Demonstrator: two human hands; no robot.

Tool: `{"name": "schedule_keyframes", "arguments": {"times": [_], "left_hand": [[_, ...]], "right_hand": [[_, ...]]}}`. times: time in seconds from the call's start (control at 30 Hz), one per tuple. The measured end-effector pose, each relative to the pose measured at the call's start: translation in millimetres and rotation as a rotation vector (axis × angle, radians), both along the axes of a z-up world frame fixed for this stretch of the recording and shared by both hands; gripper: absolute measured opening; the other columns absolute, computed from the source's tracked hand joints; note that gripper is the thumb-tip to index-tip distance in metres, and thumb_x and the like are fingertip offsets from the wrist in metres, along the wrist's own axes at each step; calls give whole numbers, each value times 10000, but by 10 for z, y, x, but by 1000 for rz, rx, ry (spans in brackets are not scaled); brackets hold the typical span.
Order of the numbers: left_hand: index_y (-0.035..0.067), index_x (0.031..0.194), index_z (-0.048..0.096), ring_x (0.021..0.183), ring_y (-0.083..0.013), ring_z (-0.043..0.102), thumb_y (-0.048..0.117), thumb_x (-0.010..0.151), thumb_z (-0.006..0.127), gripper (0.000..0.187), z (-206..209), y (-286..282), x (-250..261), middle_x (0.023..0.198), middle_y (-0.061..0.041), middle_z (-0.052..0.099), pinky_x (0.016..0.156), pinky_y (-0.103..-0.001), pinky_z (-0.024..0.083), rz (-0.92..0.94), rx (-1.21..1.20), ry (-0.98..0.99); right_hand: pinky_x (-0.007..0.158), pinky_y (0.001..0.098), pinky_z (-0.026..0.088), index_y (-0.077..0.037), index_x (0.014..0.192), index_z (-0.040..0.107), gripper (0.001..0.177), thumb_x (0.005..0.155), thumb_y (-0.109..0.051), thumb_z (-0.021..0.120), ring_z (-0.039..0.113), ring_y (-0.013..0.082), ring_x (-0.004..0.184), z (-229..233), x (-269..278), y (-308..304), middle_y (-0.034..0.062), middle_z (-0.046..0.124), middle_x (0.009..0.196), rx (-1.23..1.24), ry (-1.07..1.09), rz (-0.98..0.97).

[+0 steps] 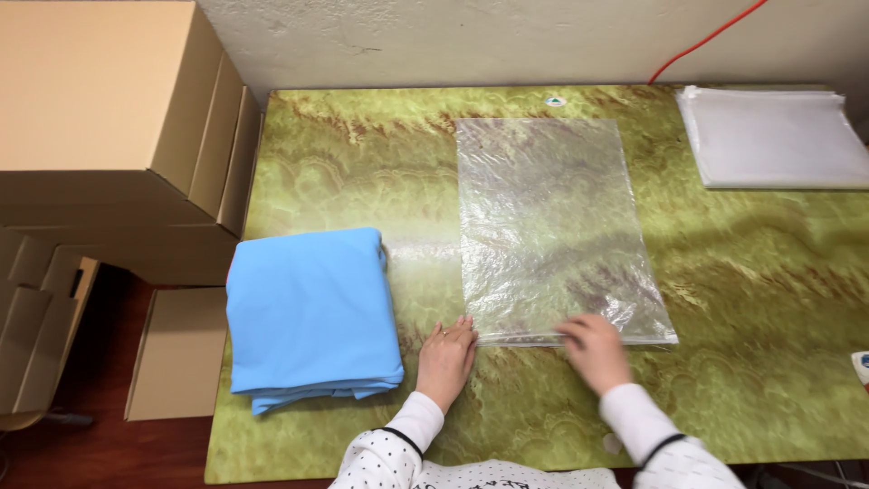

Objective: Ironing a blue jersey, folding it neatly, and placing it into a clear plastic shipping bag.

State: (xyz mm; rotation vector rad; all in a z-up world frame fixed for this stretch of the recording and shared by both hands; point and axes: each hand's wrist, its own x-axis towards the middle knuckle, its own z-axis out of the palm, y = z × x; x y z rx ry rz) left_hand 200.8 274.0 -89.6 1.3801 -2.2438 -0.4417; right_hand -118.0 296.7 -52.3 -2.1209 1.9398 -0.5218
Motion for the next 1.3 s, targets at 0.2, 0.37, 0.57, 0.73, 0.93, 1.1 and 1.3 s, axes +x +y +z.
{"name": "schedule_keyframes", "arguments": {"times": [0.2, 0.37, 0.57, 0.73, 0.93, 1.1, 1.3], "left_hand": [[97, 1023, 717, 1306, -281, 692, 121, 1025, 660, 63, 29, 44, 14, 1375, -116, 750, 1109, -550, 478, -31, -155, 47], [88, 1310, 702, 1305, -407, 632, 211, 983, 692, 350, 482, 142, 210, 1554, -163, 591, 1174, -628, 334, -176, 178, 123], [163, 1158, 798, 1070, -78, 792, 259, 944, 763, 237, 817, 825, 723, 1159, 26, 836, 1021, -236, 606, 101, 742, 664], [175, 1129, 809, 982, -80, 822, 304, 958, 762, 219, 880, 1387, 1262, 1096, 36, 859, 943, -221, 663, 479, 840, 831], [146, 1139, 835, 1108, -107, 833, 287, 943, 761, 252, 1067, 1955, 1758, 1164, 12, 882, 984, -251, 682, 927, 693, 989], [145, 1211, 804, 1144, -152, 815, 270, 962, 723, 290, 1148, 2091, 2028, 1232, -8, 877, 1043, -272, 658, 1055, 614, 1038], [171, 1166, 788, 1250, -169, 742, 267, 1018, 625, 240, 1307, 1686, 2368, 1272, -22, 824, 1021, -350, 626, 1203, 273, 975]], "right_hand": [[1164, 458, 502, -271, 1233, 858, 295, 995, -371, 717, 655, 258, 1304, 182, -1433, 250, 27, 794, 1323, 232, 179, -465], [1322, 716, 212, -535, 1534, 541, 826, 787, -635, 879, 364, 341, 1615, 237, -1203, -146, 2, 394, 1739, 557, 400, -278], [999, 334, 626, -81, 1325, 700, 585, 837, -369, 847, 786, 202, 1146, 696, 1087, -1015, 84, 787, 1317, 486, -511, -28], [949, 389, 593, -64, 1351, 602, 818, 780, -638, 707, 705, 243, 1135, 1247, 2960, -1224, 167, 729, 1279, 899, -734, -249], [1119, 437, 572, -22, 1525, 524, 1155, 567, -559, 880, 678, 248, 1304, 1185, 3820, -1337, 97, 668, 1486, 889, -854, -448], [1130, 409, 548, -168, 1380, 667, 679, 734, -280, 846, 694, 192, 1187, 954, 3711, -1337, 37, 747, 1289, 1136, -1147, -436], [1120, 466, 549, -69, 1379, 641, 641, 745, -60, 742, 696, 285, 1137, 592, 3093, -911, 129, 739, 1267, 1013, -1374, -459]]}}
